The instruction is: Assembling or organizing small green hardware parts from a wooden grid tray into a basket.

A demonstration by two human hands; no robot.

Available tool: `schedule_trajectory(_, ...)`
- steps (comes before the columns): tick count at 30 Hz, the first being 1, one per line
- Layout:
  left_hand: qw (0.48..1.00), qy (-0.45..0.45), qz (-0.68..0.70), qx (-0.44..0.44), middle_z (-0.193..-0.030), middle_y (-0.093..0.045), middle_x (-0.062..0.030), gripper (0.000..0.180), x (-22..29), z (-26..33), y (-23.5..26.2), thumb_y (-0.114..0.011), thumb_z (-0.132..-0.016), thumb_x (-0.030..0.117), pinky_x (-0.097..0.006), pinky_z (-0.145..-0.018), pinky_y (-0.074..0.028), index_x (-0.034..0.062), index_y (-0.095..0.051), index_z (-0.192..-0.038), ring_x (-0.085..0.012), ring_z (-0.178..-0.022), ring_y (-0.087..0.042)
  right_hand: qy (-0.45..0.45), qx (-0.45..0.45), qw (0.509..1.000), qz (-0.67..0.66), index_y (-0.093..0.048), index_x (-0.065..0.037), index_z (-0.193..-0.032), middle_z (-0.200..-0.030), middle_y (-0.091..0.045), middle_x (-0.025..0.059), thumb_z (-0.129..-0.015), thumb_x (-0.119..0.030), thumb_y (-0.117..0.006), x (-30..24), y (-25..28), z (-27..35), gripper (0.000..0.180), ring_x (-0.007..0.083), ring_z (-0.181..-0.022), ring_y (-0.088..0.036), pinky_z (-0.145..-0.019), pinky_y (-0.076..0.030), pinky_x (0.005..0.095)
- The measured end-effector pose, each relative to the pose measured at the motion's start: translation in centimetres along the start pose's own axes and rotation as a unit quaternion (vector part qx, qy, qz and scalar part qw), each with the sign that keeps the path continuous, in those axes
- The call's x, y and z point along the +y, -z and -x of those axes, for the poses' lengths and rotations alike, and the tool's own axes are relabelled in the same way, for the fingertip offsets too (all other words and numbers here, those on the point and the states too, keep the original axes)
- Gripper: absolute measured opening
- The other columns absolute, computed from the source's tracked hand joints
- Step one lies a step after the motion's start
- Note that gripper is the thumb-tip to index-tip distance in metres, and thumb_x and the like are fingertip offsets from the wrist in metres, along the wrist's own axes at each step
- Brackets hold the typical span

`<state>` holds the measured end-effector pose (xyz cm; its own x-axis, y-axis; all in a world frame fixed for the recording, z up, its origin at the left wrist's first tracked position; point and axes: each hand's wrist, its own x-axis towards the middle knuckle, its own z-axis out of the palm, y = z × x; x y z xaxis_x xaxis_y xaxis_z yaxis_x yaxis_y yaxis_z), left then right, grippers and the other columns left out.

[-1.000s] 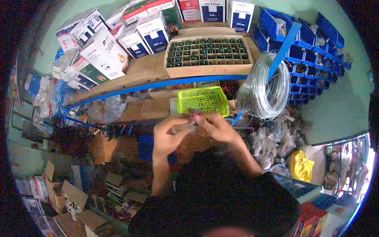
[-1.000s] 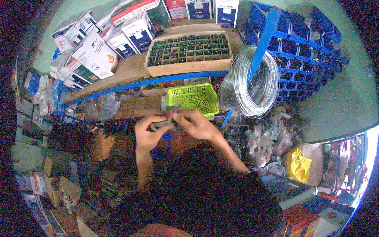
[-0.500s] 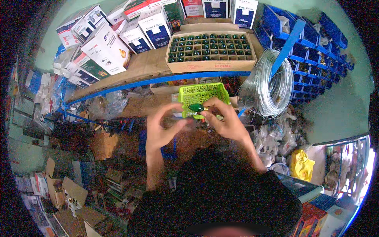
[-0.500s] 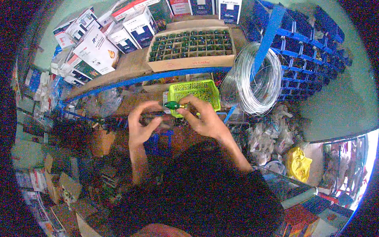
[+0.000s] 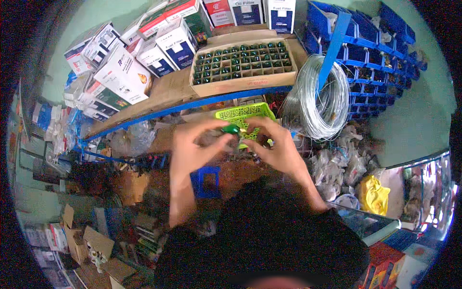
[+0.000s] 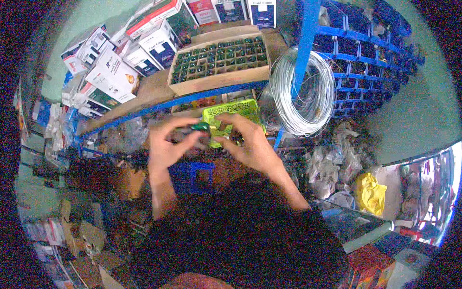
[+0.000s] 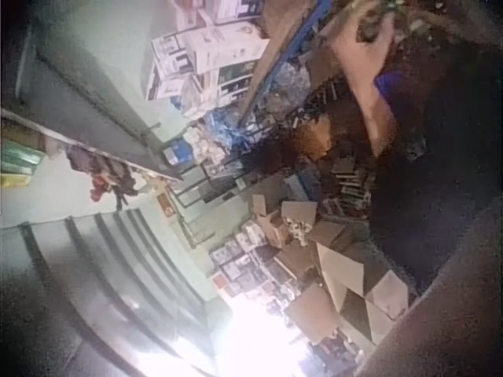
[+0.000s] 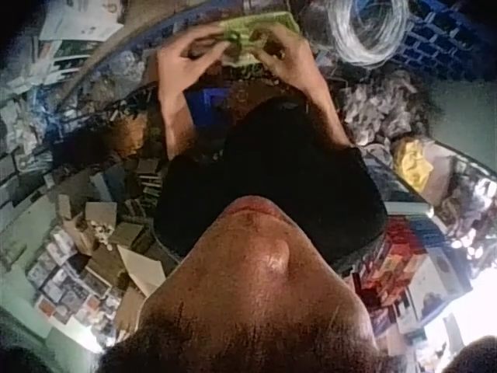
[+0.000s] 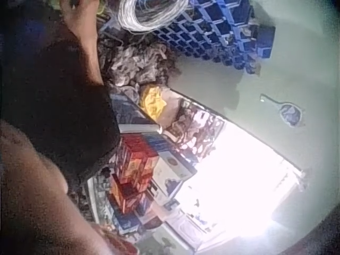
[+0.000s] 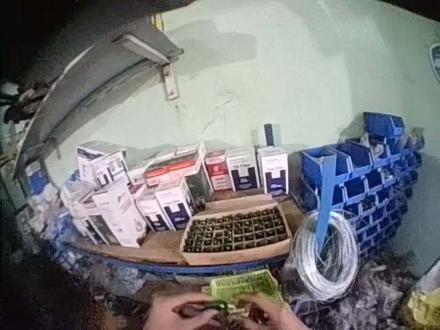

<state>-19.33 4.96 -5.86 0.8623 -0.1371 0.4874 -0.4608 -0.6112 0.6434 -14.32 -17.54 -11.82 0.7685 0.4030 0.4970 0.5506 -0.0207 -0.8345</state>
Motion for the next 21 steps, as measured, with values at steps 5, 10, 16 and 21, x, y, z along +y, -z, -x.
schedule_trajectory(5,0.983,0.175,-0.054,0.006,-0.089,-0.075,-0.0047,0.028,2.5,-8.5,5.5,-0.081,-0.085,0.02,-0.031,-0.07,-0.054,0.0088,-0.076,-0.111,-0.0119,-0.075,-0.069,-0.054,-0.036,0.997,-0.032,-0.063,-0.003,-0.119,-0.108,-0.071,0.0149,-0.086,-0.01,-0.079,1.2,-0.8,1.5,0.037,0.029,-0.101,-0.07,-0.089,-0.054,0.0378)
schedule_trajectory(10,0.97,0.033,-0.229,-0.078,-0.073,-0.074,-0.0086,0.024,-0.1,-15.7,6.2,-0.076,-0.088,0.023,-0.028,-0.052,-0.049,0.0107,-0.075,-0.109,-0.01,-0.062,-0.069,-0.041,-0.129,0.988,-0.072,-0.063,-0.004,-0.12,-0.101,-0.07,0.0138,-0.09,-0.015,-0.077,1.2,-2.5,3.2,0.036,0.0281,-0.096,-0.071,-0.087,-0.055,0.0393)
schedule_trajectory(16,0.915,-0.024,-0.363,-0.176,-0.086,-0.076,-0.0143,0.036,-3.7,-18.6,4.6,-0.08,-0.082,0.033,-0.039,-0.074,-0.056,0.0116,-0.077,-0.11,-0.0273,-0.073,-0.073,-0.071,-0.16,0.982,-0.076,-0.065,-0.004,-0.12,-0.105,-0.072,0.0115,-0.09,-0.013,-0.077,1.2,-2.2,3.8,0.034,0.0261,-0.098,-0.071,-0.088,-0.055,0.0374)
schedule_trajectory(21,0.923,-0.012,-0.344,-0.173,-0.084,-0.076,-0.0136,0.027,-2.4,-19.9,7.3,-0.076,-0.084,0.028,-0.038,-0.075,-0.056,0.0087,-0.079,-0.103,-0.0266,-0.074,-0.073,-0.027,-0.125,0.989,-0.075,-0.063,-0.004,-0.122,-0.097,-0.071,0.0139,-0.091,-0.017,-0.076,2.3,-1.8,4.0,0.035,0.0297,-0.091,-0.071,-0.082,-0.057,0.0405)
